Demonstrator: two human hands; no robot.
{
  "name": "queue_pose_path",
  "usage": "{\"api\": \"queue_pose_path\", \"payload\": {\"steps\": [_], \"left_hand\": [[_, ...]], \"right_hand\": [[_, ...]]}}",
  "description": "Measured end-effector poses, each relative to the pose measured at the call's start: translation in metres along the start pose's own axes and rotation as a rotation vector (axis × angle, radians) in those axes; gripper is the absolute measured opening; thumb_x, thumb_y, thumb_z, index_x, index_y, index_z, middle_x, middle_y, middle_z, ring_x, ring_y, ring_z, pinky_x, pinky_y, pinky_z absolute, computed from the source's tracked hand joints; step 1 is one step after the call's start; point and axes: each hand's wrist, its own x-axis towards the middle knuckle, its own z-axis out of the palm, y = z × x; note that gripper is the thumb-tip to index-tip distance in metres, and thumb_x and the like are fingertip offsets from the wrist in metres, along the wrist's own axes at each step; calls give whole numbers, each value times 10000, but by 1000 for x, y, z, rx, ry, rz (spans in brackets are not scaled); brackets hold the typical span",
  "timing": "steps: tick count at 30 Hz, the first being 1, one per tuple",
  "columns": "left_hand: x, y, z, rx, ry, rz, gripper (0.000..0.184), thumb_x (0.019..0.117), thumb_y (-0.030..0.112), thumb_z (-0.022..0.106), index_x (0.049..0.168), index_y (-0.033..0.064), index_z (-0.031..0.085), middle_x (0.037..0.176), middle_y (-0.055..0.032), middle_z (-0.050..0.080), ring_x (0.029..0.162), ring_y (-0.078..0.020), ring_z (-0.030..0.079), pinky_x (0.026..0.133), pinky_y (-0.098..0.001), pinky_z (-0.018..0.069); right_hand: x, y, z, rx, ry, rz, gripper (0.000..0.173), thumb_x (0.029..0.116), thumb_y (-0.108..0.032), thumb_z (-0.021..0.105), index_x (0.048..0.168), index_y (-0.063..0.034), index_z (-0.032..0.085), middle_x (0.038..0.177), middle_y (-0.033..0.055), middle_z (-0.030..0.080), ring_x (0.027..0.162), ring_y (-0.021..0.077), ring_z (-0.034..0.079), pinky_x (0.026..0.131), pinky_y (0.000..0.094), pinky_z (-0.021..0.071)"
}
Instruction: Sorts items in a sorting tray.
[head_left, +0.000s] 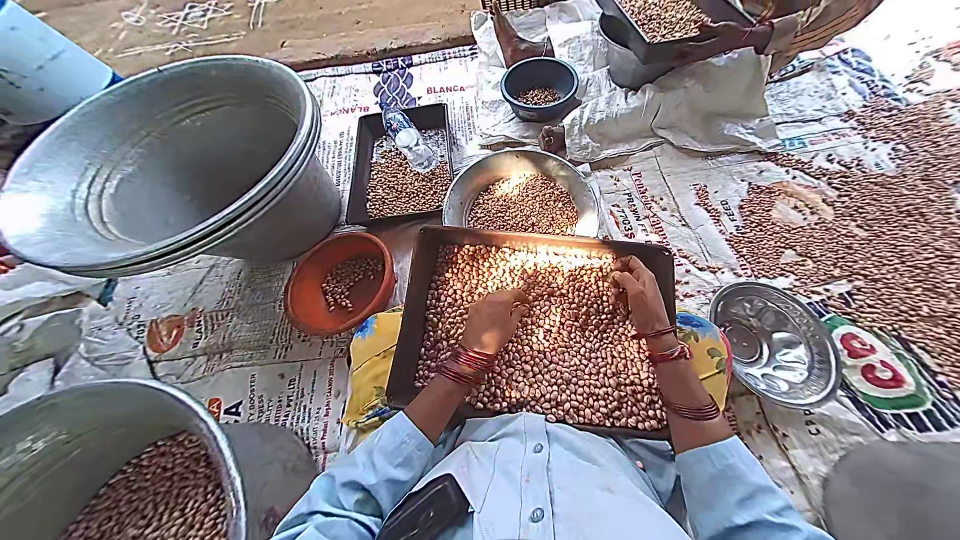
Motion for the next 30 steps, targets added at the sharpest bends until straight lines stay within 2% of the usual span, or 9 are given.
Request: {"api": "queue_pose_path", "payload": {"steps": [2,6,8,12,16,21,25,28,30], "left_hand": [[2,1,5,27,18,29,315,1045,202,545,1310,116,692,1248,-162,712,1186,-357,668,1012,-556,496],[-2,-4,-3,-16,46,0,325,1055,265,547,1304,121,696,1230,-156,719,1164,-346,676,1009,-559,497],[-10,-21,-15,-65,207,-2,309,1040,288,584,1233,97,730,1131,-170,744,1048,-360,711,933,-578,526],[-35,-83,-66,17,549,-179,285,1037,269,612,1155,46,743,1060,-219,734,985,-429,705,875,-657,520],[-54,-140,-95,211,775,-278,250,984,173,663,1206,73,719,1239,-246,672,1245,-453,594,1122,-653,354],[-43,-76,-58,-2,564,28,176,976,145,683,1115,63,755,1167,-186,708,1160,-387,646,1003,-574,500],[-27,-20,-3,-163,272,380,158,957,71,642,1034,55,779,1052,-136,753,1079,-319,697,981,-492,537],[-21,2,21,-115,168,546,150,951,94,653,1004,74,792,993,-152,732,1018,-331,686,928,-458,546],[-20,10,26,-20,108,553,161,958,115,647,1026,90,790,1016,-168,716,1032,-355,668,920,-477,537]], "right_hand": [[-6,-4,6,-2,-74,2,183,977,-38,455,1103,2,582,817,43,579,590,67,528,557,240,467],[-26,-29,32,-466,-228,-133,246,994,-198,591,1124,-26,710,923,138,677,826,245,627,784,443,496],[-30,-37,44,-632,-285,-146,306,1013,-252,593,1192,-33,710,1101,195,707,1045,349,684,913,527,519],[-28,-40,55,-740,-364,-88,333,1019,-265,594,1260,-52,680,1192,199,682,1109,366,667,928,548,512],[-28,-39,56,-750,-355,-106,315,1014,-253,596,1260,-79,689,1192,171,691,1103,340,675,926,524,521],[-25,-31,56,-679,-349,-139,342,1003,-261,586,1271,-76,690,1149,179,712,1065,347,690,915,545,523],[-24,-14,33,-175,-273,-159,210,960,-219,616,1091,-70,687,713,-50,531,604,47,469,601,253,416],[-33,-1,6,363,-205,-88,143,908,-98,493,1028,-106,570,743,-95,549,565,-13,473,527,165,410],[-43,6,-10,393,-141,-102,184,870,-79,444,1012,-121,552,785,-89,548,570,-8,477,513,163,407]]}}
